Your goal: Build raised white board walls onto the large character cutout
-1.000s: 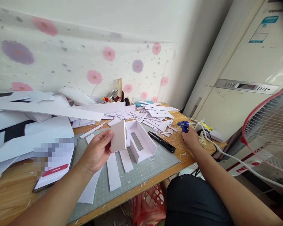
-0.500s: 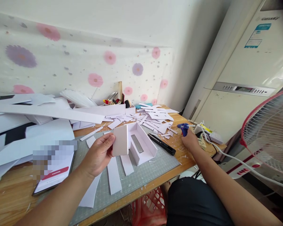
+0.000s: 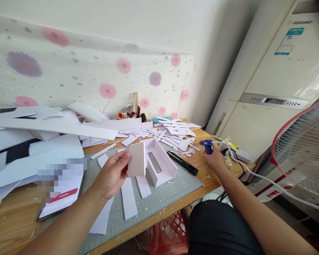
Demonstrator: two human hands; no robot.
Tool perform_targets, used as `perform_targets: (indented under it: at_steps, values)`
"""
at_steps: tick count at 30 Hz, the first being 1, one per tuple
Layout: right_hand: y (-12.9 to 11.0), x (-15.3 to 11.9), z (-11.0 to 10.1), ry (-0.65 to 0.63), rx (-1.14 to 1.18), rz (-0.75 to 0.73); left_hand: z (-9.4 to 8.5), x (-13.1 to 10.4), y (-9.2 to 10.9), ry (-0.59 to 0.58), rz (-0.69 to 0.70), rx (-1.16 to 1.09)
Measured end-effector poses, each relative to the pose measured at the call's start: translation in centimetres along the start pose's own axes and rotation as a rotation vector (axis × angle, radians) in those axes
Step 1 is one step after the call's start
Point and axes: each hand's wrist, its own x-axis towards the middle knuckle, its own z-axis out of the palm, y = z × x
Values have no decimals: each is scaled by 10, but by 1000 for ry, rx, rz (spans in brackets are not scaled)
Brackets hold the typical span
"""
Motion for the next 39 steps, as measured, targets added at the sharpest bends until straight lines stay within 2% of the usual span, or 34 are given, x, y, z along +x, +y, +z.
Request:
perform_targets:
  at_steps: [5, 8, 10, 14, 17, 20, 22, 25, 27, 29, 31, 33, 36, 39]
  values:
    - [2, -33, -26, 1, -37, -24, 2, -1, 0, 24, 42, 5]
    - [-13, -63, -50, 41, 113, -121, 5, -3, -2, 26, 65, 70]
    - [-39, -84, -68, 34, 307, -322, 7, -6, -3, -8, 78, 185]
    - [-110, -116, -98, -157, 560, -997, 10, -11, -3, -129, 82, 511]
    - [-155, -127, -105, -306, 512, -1282, 12, -13, -2, -225, 58, 656]
    - [-178, -132, -100, -458, 312, -1419, 12, -15, -2, -293, 41, 659]
    - [-183, -131, -97, -509, 267, -1429, 12, -16, -3, -319, 34, 627]
    - [-178, -122, -95, -589, 376, -1390, 11, -17, -4, -328, 14, 556]
    - [-169, -110, -94, -641, 505, -1291, 9, -15, -5, -287, 47, 515]
    - [-156, -96, -89, -673, 640, -1121, 6, -11, -5, -221, 124, 545]
    - [-143, -83, -81, -683, 743, -956, 4, -6, -7, -186, 220, 686]
    - [-133, -75, -73, -673, 785, -873, 2, -3, -10, -204, 344, 889]
    - [-125, -72, -67, -669, 722, -852, 1, -1, -16, -331, 508, 1159]
    - [-124, -75, -66, -662, 622, -877, 0, 0, -21, -465, 541, 1331]
